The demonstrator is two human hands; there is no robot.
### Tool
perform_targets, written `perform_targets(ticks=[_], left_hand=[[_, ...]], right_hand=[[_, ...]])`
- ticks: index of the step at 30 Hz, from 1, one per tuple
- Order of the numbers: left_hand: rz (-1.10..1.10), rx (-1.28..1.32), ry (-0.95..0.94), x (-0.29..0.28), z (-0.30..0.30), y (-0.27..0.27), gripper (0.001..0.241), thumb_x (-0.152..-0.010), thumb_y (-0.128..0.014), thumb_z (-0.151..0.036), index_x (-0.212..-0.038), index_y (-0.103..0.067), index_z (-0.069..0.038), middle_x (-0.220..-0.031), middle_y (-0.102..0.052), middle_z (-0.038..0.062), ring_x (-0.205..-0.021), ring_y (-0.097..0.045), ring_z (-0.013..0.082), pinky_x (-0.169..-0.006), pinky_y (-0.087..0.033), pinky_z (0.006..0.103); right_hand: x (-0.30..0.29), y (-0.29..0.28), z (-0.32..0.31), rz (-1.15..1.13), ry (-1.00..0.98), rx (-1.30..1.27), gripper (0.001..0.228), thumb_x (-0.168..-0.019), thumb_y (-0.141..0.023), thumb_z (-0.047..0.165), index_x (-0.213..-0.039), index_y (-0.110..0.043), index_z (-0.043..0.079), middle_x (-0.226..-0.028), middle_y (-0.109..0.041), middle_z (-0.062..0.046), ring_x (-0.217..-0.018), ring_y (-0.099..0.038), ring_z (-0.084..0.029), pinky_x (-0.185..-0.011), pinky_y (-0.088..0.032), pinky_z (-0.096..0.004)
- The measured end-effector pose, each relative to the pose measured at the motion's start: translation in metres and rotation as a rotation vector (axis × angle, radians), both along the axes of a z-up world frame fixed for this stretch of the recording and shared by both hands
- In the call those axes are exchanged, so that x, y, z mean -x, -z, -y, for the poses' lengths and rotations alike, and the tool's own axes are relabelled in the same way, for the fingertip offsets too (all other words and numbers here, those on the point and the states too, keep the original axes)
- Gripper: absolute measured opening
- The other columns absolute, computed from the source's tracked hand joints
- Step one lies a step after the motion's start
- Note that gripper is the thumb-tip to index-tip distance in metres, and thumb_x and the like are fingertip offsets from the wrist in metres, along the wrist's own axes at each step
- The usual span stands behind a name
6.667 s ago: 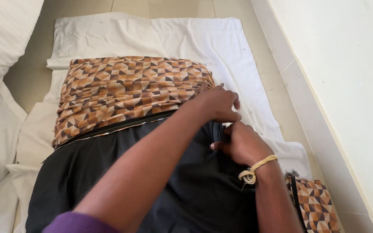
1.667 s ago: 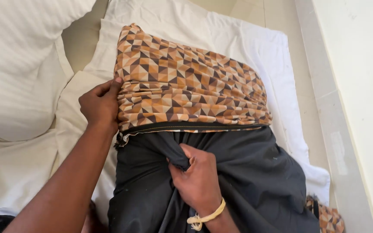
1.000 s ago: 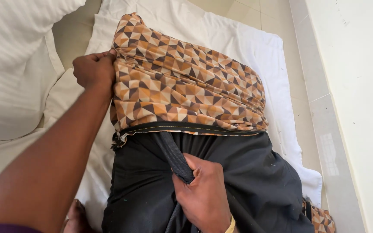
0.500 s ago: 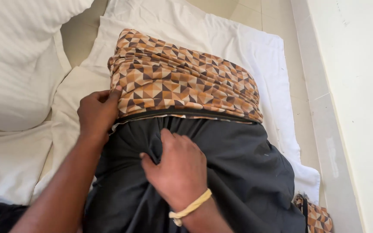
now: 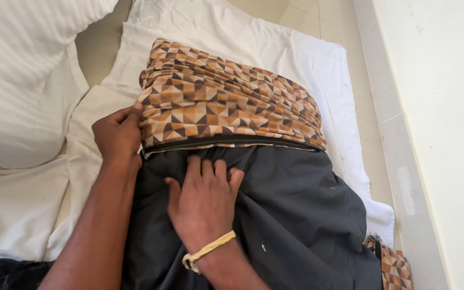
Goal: The person sits on the floor and stuffs a black cushion insert into a geometric-patterned pillow cover, working the fabric over the insert and aligning the corners. They then zip the cover closed along the edge and hold up the finished pillow.
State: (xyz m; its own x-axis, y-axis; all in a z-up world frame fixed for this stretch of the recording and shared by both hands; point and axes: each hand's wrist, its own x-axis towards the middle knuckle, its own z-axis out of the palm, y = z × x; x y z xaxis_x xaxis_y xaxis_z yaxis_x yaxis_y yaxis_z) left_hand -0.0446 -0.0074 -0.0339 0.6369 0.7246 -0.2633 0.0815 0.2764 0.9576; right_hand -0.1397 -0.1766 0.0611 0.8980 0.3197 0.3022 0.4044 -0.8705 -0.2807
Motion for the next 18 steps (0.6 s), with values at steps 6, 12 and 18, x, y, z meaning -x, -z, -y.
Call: perform_targets(ticks=[6,12,18], left_hand=[[0.123,0.159,-0.049,-0.009,-0.003,0.005,0.021,-0.093,-0.078,-0.016,-0.098,-0.078,0.004,-0.078,-0.071,0.006,-0.058,-0.057,0.0087,-0.051,-0.051,0.0272],[0.141,0.187,-0.059,-0.035,-0.004,0.02,0.022,-0.095,-0.076,-0.016,-0.099,-0.076,0.006,-0.085,-0.075,0.01,-0.064,-0.066,0.0127,-0.055,-0.057,0.0287],[-0.014,0.019,-0.129,-0.053,-0.008,0.001,0.022,-0.092,-0.078,-0.017,-0.099,-0.078,0.004,-0.091,-0.077,0.011,-0.073,-0.071,0.0152,-0.063,-0.06,0.0319]], right_hand=[[0.005,0.014,0.02,0.056,-0.113,-0.008,0.018,-0.094,-0.065,0.016,-0.099,-0.076,0.003,-0.082,-0.065,-0.008,-0.089,-0.057,-0.026,-0.088,-0.036,-0.045],[0.009,0.013,0.032,0.048,-0.109,-0.085,0.015,-0.093,-0.067,0.013,-0.098,-0.079,0.005,-0.077,-0.062,-0.004,-0.083,-0.057,-0.022,-0.086,-0.034,-0.043],[0.014,0.013,0.036,0.047,-0.103,-0.151,0.015,-0.091,-0.069,0.014,-0.098,-0.08,0.007,-0.075,-0.062,-0.002,-0.081,-0.057,-0.02,-0.086,-0.033,-0.043]])
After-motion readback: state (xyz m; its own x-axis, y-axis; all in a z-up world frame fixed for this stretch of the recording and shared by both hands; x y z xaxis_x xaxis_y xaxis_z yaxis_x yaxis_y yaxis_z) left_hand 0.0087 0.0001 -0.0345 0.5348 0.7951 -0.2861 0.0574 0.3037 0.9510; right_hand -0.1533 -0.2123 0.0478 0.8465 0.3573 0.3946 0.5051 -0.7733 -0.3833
